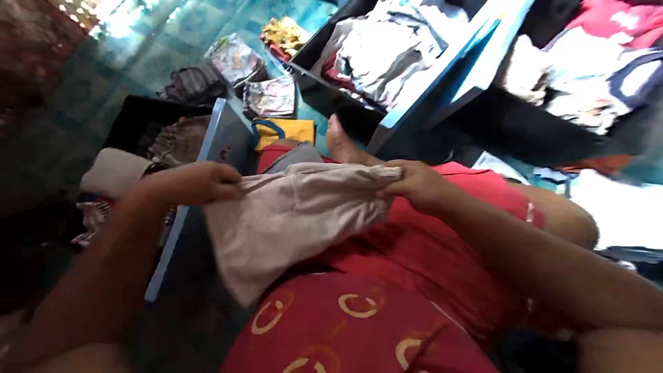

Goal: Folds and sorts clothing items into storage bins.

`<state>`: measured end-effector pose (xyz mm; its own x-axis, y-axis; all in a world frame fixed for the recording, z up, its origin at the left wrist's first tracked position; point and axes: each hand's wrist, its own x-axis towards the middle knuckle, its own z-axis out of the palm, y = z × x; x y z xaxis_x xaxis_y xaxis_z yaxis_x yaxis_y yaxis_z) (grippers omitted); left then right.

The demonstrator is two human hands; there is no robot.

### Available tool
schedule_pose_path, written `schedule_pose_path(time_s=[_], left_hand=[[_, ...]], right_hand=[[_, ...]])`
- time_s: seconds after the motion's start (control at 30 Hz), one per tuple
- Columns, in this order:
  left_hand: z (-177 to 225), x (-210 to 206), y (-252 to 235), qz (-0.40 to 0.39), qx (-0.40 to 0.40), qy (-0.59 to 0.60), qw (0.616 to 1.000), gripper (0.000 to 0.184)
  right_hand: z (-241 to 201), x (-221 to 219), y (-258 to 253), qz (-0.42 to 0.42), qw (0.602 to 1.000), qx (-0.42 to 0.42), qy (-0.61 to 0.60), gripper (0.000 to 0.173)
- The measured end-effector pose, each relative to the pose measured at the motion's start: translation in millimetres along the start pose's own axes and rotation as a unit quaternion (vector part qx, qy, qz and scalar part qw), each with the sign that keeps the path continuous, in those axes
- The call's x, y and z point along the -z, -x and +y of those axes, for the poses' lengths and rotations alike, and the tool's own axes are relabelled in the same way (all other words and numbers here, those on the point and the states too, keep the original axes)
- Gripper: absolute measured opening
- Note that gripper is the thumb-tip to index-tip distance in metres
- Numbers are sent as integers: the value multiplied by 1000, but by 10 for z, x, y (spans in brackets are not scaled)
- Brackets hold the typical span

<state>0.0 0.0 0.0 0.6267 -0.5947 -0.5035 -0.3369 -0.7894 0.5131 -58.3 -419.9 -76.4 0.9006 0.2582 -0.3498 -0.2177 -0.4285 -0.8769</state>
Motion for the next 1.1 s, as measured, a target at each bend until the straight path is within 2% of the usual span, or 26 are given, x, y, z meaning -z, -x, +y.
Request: schedule_pose_path(time_s=[0.03, 0.1, 0.17, 0.2, 0.27, 0.33, 0.4, 0.43, 0.47, 0.5, 0.53, 0.57, 0.6, 0.63, 0.7, 0.73, 0.87, 0.97, 1.03, 1.1], left_hand=[[-20, -154, -164, -5, 69, -36, 997, 14], [-60, -411, -367, 43, 112, -83, 989, 28], [120, -523, -422, 125, 58, -57, 989, 47], [239, -567, -457, 159, 20, -30, 987, 50], [505, -633, -575, 178, -9, 10, 984, 55], [627, -741, -746, 183, -27, -29, 982, 60], [696, -815, -838, 172, -46, -75, 981, 51], [738, -840, -825, 144, -62, -81, 984, 38], [793, -861, -779, 102, -92, -76, 988, 25], [864, -874, -713, 46, -129, -61, 989, 19], [949, -883, -644, -15, -158, -37, 987, 21], [1040, -899, -583, -69, -169, -18, 983, 25], [1132, -913, -539, -112, -157, -21, 981, 28], [1217, -926, -508, -140, -132, -38, 981, 31], [1339, -972, -453, -165, -92, -65, 980, 37], [1376, -998, -420, -170, -84, -72, 979, 39], [1430, -1076, -285, -138, -104, -100, 980, 29], [1479, -1083, -186, -82, -146, -117, 979, 23], [1516, -1120, -137, -36, -187, -121, 974, 19], [1590, -1109, -102, -82, -195, -107, 972, 18]], right_hand=[[167, -135, -189, -23, 997, -43, 61, 36], [336, -268, -403, -46, 982, -29, 180, 58], [293, -262, -449, -51, 973, 53, 220, 76], [224, -234, -457, -61, 969, 98, 218, 79], [30, -195, -515, -97, 964, 139, 207, 72], [-100, -233, -585, -121, 959, 131, 222, 57], [-148, -261, -545, -151, 937, 185, 256, 21], [-151, -247, -475, -191, 920, 233, 250, 9], [-165, -204, -395, -257, 906, 256, 218, 4], [-181, -144, -337, -332, 892, 249, 178, 4], [-195, -81, -309, -391, 885, 214, 137, 9], [-203, -38, -317, -409, 887, 183, 110, 14], [-220, -25, -363, -384, 901, 167, 110, 17], [-227, -60, -438, -323, 920, 176, 135, 19], [-244, -289, -563, -196, 930, 232, 205, 17], [-263, -470, -579, -160, 923, 262, 233, 16], [-310, -1210, -555, -94, 881, 329, 327, 35], [-345, -1417, -574, -72, 886, 294, 352, 38], [-471, -1393, -567, -85, 904, 225, 354, 48], [-603, -1387, -560, -97, 904, 158, 384, 60]])
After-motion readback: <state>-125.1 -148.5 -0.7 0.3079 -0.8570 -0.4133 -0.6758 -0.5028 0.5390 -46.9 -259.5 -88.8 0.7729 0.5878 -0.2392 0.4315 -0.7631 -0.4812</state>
